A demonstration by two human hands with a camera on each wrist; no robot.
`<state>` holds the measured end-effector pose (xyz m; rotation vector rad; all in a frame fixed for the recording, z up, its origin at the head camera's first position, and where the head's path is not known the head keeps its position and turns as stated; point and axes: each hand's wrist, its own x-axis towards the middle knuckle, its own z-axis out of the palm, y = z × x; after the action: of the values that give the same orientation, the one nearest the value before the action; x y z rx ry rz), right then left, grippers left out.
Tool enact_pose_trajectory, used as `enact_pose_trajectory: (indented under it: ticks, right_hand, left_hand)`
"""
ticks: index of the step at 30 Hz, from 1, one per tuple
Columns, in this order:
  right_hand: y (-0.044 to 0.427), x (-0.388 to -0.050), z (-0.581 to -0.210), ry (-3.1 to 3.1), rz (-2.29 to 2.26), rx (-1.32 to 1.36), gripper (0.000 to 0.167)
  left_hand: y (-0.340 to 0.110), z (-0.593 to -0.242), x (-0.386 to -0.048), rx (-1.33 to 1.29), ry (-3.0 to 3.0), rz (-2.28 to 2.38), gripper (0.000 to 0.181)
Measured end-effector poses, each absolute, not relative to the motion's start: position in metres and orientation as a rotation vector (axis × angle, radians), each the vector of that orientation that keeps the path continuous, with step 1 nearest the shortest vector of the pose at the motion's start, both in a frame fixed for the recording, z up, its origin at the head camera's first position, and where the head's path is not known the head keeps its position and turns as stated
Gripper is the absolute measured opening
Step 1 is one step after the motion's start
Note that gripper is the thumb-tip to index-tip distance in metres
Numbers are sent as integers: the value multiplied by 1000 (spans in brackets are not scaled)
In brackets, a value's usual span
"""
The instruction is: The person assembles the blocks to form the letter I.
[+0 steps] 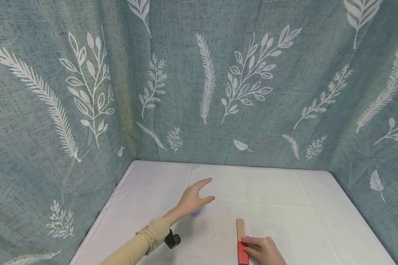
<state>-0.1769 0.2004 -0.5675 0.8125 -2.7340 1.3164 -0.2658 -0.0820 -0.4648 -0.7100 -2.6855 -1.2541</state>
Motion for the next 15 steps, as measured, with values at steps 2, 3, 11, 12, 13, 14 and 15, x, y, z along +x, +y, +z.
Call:
enact_pose_trajectory:
  ticks: [2, 3, 11, 12, 13, 14, 15]
  right_hand:
    - [200, -177, -567, -2746, 1327, 801, 33]
    - [200, -177, -567, -2748, 1327, 800, 33]
    - [201, -177, -568, -2820, 1323, 729, 33]
    - [201, -177, -568, -2825, 1326, 725, 33]
    - [201, -177, -568, -2829, 1331, 722, 33]
    - [201, -178, -567, -2832, 1338, 721, 34]
    - [201, -178, -567, -2837, 1347, 718, 34]
  left_hand:
    - [-87, -468, -268, -644, -2676, -1271, 60]
    - [-90, -469, -268, -608, -2676, -1277, 59]
    - [-107, -488, -266, -427, -2652, -1325, 56]
    - [-109, -491, -265, -405, -2659, -1338, 56]
    - [-110, -493, -263, -398, -2661, -1346, 56]
    - [-111, -496, -262, -384, -2666, -1355, 56]
    - [-112, -498, -261, -378, -2671, -1356, 56]
